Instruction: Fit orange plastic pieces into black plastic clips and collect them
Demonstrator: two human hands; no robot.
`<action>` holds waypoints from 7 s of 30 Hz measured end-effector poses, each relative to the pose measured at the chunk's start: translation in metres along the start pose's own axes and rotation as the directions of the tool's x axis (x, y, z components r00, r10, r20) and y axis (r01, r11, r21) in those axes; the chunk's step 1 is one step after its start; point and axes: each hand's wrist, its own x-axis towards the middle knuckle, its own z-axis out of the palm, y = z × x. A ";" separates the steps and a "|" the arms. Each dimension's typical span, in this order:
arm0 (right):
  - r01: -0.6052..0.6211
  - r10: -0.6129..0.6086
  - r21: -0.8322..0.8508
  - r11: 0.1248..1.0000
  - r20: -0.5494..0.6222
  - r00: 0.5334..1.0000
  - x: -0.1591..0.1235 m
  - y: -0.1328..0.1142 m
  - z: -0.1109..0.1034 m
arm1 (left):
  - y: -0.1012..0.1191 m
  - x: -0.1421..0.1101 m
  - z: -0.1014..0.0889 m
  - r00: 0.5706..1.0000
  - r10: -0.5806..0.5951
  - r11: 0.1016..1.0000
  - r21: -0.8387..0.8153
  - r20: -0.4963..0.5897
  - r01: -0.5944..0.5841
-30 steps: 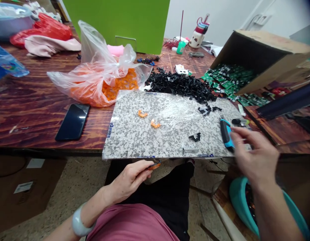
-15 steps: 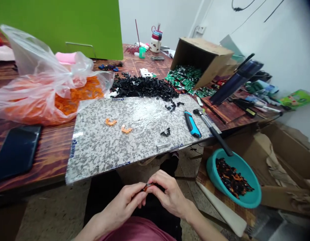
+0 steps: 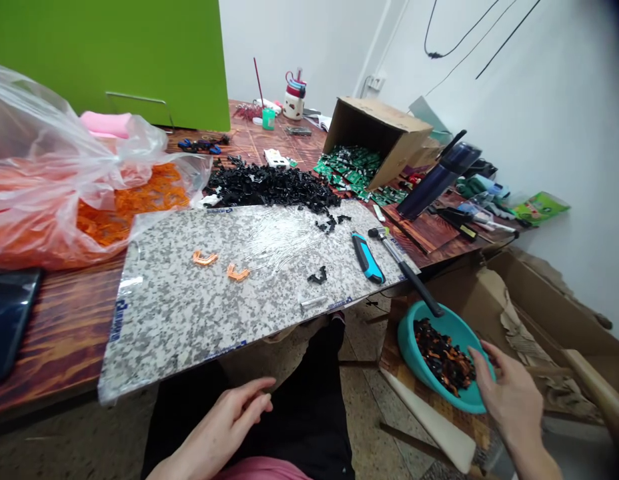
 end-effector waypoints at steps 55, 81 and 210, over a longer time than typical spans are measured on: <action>0.570 -0.808 0.609 0.552 0.223 0.545 0.080 -0.333 0.049 | 0.060 -0.025 -0.033 0.843 0.027 0.764 -0.533 -0.537 -0.364; 0.120 -0.733 0.918 0.377 0.217 0.644 -0.050 -0.346 -0.032 | 0.068 -0.028 -0.026 0.794 0.098 0.817 -0.406 -0.600 -0.408; -0.612 -0.788 0.670 0.420 0.604 0.119 -0.045 -0.319 -0.018 | 0.054 -0.040 -0.034 0.939 0.287 0.958 0.078 -0.191 -0.277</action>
